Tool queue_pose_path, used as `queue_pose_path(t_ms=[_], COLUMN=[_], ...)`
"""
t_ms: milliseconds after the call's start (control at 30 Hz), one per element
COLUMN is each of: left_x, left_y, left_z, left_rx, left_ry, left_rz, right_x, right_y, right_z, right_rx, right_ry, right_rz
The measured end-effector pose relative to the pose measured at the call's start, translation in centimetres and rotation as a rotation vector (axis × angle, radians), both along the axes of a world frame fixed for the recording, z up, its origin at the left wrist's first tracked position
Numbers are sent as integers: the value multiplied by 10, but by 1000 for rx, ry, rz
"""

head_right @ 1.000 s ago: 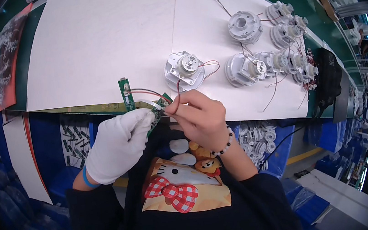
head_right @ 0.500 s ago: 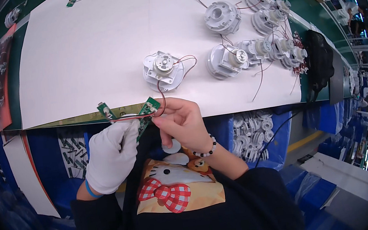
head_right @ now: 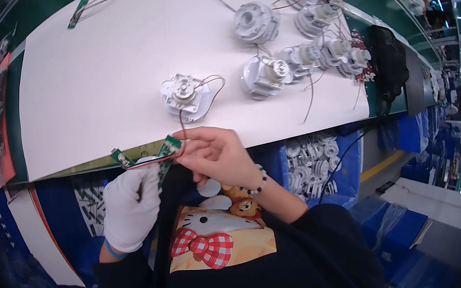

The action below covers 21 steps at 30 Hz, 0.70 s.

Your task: The person assembles small electronic components by connecting wires to green circuit boards. They pick up white circular motor-like parts and circuit boards from a table, attach wires to the boards, and place the assembled units onto a conveyor belt. The process is repeated for multiple units throughout the clip.

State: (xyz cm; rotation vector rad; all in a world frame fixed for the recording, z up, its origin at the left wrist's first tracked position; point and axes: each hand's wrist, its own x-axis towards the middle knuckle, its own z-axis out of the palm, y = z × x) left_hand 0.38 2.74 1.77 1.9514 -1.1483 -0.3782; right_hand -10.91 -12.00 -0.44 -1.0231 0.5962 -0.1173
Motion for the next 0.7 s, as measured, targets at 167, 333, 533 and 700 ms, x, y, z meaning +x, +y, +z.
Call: queue_pose_path(t_ms=[167,333,533,700], left_x=[8,6,8,4], left_y=[5,1,2,0], left_z=[5,5,-2,-3], left_rx=[99,88,91,60], left_ry=[189,243,268,273], left_rz=[167,198,154,103], right_x=[0,7,-30,-35], right_y=[-47,-58,-57,-44], right_z=[0,-16,-4,-6], right_rx=[-1164,-792,-121,14], right_ry=[174,205,-20,-142], right_rz=[-263,-173,48,251])
